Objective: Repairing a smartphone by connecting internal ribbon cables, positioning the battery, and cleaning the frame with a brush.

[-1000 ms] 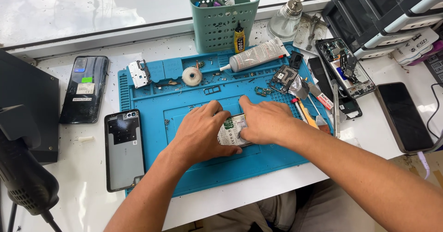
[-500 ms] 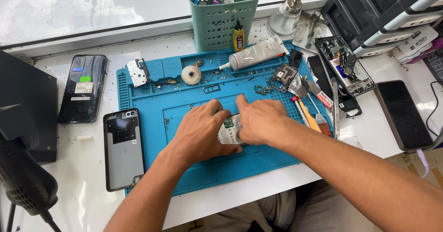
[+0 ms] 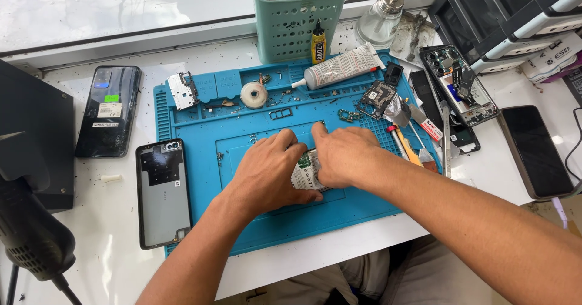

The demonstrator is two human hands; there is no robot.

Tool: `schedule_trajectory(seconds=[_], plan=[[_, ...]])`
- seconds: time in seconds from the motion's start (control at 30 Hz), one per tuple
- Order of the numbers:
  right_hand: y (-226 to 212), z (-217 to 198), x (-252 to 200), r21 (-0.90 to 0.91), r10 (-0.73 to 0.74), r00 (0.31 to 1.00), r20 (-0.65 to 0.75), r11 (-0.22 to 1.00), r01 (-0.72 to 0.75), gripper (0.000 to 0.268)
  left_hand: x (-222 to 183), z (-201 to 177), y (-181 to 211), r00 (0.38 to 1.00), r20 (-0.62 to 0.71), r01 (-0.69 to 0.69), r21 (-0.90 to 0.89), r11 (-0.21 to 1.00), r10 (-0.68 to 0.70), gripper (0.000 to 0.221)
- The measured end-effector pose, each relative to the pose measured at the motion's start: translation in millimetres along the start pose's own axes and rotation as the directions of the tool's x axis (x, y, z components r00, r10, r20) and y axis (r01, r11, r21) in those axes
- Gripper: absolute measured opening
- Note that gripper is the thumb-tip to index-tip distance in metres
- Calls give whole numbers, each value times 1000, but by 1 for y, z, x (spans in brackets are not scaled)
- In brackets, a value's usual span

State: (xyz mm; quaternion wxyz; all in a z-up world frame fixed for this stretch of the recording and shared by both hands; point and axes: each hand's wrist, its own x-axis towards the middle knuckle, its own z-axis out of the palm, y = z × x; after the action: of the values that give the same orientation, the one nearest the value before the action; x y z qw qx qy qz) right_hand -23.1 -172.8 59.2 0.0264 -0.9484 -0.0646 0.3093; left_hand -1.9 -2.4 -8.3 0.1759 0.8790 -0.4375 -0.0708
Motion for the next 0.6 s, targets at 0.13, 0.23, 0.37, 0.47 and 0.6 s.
schedule_trajectory(seconds=[0.13,0.23,0.37,0.47,0.6], plan=[[3,2,0,1,4,1000,0,1000,-4,49,0,2,-1,1000,-16,-2,-4,1000,2,82],[17,9,-1,70,74,997,-29,995,-72,52,1,3,-1,1000,-12,-2,-5,1000,1,81],[27,8,-4,185,41,999,-36,982,-33,45,-1,1,0,1000,-19,-6,-12,1000,6,82],[29,-6,-15,293,29,1000,6,956,-29,41,-2,-2,1,1000,-13,-13,-15,1000,13,82],[34,-19,-33,472,35,997,73,879,-65,42,-1,-1,0,1000,-22,-19,-20,1000,19,83]])
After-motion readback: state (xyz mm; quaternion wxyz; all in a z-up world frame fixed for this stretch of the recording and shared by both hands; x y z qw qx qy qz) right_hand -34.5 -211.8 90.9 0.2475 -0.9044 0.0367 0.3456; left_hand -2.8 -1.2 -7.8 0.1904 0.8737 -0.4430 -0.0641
